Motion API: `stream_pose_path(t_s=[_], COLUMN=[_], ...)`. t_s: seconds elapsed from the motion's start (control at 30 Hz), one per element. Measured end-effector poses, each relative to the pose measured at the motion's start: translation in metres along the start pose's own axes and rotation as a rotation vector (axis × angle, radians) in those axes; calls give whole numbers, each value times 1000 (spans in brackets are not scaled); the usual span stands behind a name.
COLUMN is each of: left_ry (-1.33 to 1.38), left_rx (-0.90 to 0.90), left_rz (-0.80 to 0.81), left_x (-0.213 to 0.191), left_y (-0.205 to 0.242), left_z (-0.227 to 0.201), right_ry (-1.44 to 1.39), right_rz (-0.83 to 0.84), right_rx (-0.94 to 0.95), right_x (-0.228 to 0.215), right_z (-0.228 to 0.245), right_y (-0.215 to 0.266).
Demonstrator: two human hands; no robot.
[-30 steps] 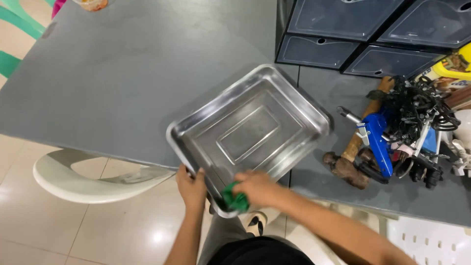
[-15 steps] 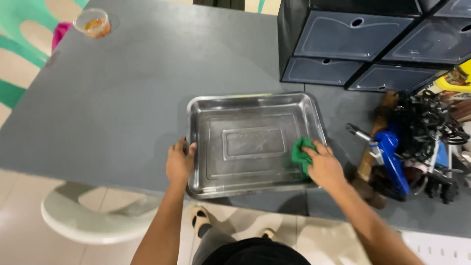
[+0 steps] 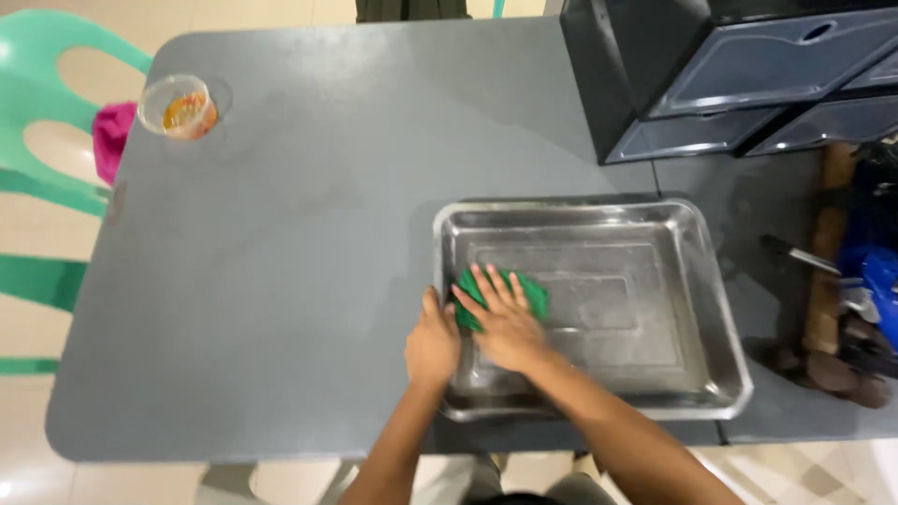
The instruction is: The person wipes a metal tray with a green cloth, then proceeds to clean various items on the table. They wipe a string of Christmas lights, a blue clamp, a hammer, a bundle of wooden sticks, a light bulb, and a small white plastic component, placing each item into the tray after cleaning.
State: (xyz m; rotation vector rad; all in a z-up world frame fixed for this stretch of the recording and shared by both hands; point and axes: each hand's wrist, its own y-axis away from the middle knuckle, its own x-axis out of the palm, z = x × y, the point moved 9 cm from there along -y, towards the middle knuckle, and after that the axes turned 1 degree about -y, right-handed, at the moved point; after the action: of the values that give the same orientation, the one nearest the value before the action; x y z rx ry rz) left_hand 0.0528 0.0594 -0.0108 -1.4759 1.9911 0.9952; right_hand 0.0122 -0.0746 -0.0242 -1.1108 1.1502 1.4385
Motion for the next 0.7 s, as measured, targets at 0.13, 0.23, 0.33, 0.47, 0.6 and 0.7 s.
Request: stream_pose_path(t_s=[0.13, 0.23, 0.33, 0.47, 0.6, 0.7], left_ry=[17, 105, 83, 101, 67, 28], left_rx=[53, 125, 70, 113, 82, 39], left_rz=[11, -12, 73, 17, 28, 71], left_x=[9, 8, 12, 17, 11, 11], left_y=[-11, -13, -14, -14, -17, -15], left_z=[6, 4, 2, 6, 0, 0], right_ry=[-22, -29, -13, 94, -58, -387], right_rz=[-124, -252, -396, -388, -226, -195], right_rx=[319, 701, 940, 733, 252, -34], right_x=[-8, -15, -3, 27, -10, -15], right_z=[-132, -225, -231, -132, -18, -3], right_y=[14, 52, 44, -23, -45, -6])
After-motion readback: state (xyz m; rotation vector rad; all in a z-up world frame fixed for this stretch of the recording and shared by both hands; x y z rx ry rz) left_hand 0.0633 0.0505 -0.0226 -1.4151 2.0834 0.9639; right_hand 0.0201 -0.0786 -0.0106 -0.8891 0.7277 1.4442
